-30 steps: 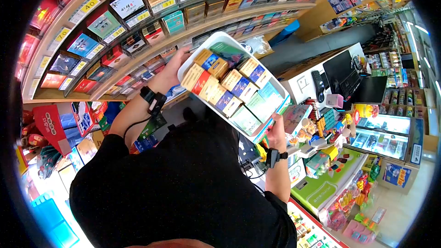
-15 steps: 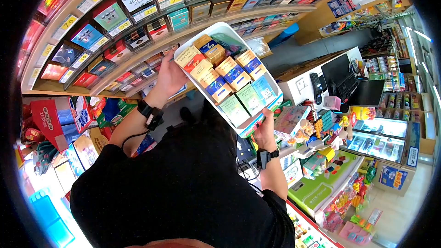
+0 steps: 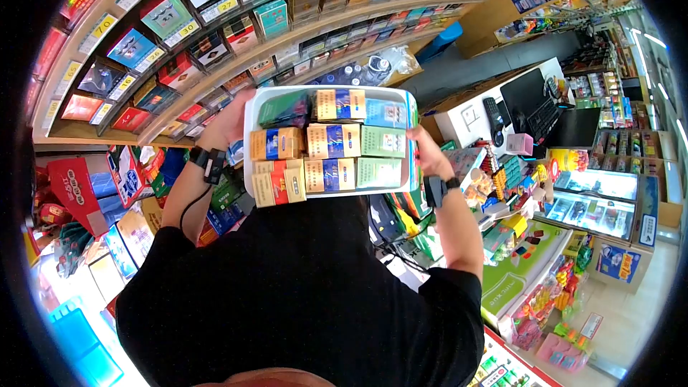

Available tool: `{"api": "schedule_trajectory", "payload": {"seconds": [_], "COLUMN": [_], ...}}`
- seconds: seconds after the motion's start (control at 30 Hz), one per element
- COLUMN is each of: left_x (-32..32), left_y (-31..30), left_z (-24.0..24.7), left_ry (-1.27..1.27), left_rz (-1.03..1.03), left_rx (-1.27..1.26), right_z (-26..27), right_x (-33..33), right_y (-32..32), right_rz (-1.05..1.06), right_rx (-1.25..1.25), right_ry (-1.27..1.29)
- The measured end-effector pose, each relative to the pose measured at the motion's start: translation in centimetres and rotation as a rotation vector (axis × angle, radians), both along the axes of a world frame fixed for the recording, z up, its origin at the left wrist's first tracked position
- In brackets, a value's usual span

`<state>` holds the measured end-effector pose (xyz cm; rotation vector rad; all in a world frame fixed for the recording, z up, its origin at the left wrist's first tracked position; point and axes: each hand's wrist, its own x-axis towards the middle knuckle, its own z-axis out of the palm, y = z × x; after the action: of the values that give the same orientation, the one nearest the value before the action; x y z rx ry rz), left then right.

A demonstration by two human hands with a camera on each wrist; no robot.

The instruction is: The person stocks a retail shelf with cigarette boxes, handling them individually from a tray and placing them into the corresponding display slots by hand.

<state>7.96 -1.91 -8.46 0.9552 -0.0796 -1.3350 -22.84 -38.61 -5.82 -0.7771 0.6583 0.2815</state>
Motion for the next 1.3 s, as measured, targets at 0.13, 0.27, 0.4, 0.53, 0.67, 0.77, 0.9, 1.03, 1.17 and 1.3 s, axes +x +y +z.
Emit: {"api": "schedule_trajectory", "payload": {"seconds": [0.13,0.27,0.4,0.53,0.67,0.77,0.9,1.03,1.17,1.3], "left_x": [-0.7,-1.6,-5.9,-8.9,-7.5,-6.6,-6.4,-6.1,-5.7,-5.9], "left_y": [4.2,7.1,7.9,9.2,10.0,10.0,9.7,10.0,9.1,8.4], "left_z": [-1.9,-4.3,-0.7,0.0,-0.9,-1.3,-0.6,-0.7,0.2,1.6], "left_ry": [0.019,0.065,0.041,0.080,0.071,0.016,-0.044,-0.005,-0.021,-0.040], "left_rz": [-0.034,0.120,0.261,0.379,0.369,0.324,0.349,0.332,0.324,0.346], "left_rx": [0.005,-0.026,-0.164,-0.224,-0.150,-0.192,-0.193,-0.210,-0.237,-0.238], "right_z": [-2.5,0.5,2.2,1.2,0.8,1.9,-0.2,0.6,3.4,6.4], "right_x": [4.6,9.1,10.8,10.7,10.5,9.3,4.5,2.1,3.5,3.2], "right_y": [-3.1,-2.2,0.4,1.8,3.3,5.7,11.8,14.0,13.7,15.6], "right_rz": [0.247,0.233,-0.017,0.033,-0.153,-0.333,-0.228,0.378,0.546,0.392], "right_rx": [-0.183,-0.088,-0.137,-0.024,-0.058,0.087,0.201,-0.026,-0.177,-0.165], "right_ry": [-0.102,-0.055,-0.043,-0.118,-0.069,-0.165,-0.312,-0.472,-0.319,-0.096]}}
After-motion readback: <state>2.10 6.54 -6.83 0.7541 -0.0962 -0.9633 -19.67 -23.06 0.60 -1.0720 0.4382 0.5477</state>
